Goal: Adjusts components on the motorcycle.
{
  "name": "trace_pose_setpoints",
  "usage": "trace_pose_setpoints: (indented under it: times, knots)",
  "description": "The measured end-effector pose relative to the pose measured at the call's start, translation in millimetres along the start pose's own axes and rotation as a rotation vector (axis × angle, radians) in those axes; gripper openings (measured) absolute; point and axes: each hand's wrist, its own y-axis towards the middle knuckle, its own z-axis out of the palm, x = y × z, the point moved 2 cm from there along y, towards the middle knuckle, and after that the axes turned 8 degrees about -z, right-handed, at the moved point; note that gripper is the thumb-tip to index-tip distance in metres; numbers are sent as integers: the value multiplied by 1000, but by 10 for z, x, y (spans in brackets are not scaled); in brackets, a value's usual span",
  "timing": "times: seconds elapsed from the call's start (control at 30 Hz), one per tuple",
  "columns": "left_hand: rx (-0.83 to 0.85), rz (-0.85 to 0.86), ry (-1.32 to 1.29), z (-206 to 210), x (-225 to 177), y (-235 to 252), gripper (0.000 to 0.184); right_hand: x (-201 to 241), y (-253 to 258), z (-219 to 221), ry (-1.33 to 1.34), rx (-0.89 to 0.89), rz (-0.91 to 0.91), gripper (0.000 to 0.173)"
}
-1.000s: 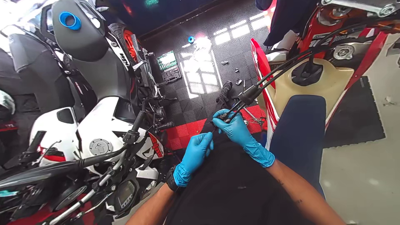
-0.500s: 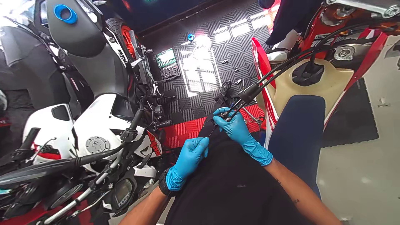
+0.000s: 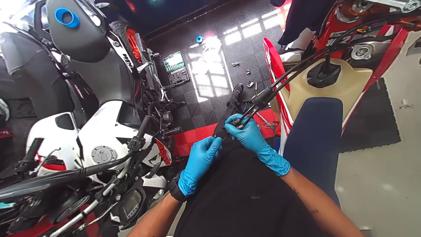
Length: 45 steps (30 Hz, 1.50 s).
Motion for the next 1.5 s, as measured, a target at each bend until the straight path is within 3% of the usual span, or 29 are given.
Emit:
trace_pose_setpoints:
  times: [0.13,0.23,0.4,0.5,0.6,0.7,0.8,1.03,1.27,1.5]
  knots:
    - [-194,96,190,-30,-22,86,39,-8,-4,0,-3,11,3,8]
    - [-242,202,206,-42,-52,91,38,-8,1,-1,-8,11,15,8]
    - [-145,314,-23,-169,-84,-113,38,35,-7,51,11,23,8,9]
    - [-102,252,-178,-192,-65,-140,37,52,6,55,-1,28,11,9]
    - [-60,154,-155,-147,6,-100,38,27,21,18,-24,8,13,9]
    - [72,63,-122,5,17,-70,41,29,22,25,-20,11,26,8]
    - [163,36,-255,126,-63,-7,44,27,30,26,-45,17,37,9]
    - [196,150,-446,135,-62,-33,44,-62,33,24,-109,-70,-47,10]
    - [202,202,-449,57,-78,-125,43,-56,42,2,-69,-53,-43,17]
    - [178,202,-393,65,-81,-63,43,-2,62,-22,-56,-19,2,10]
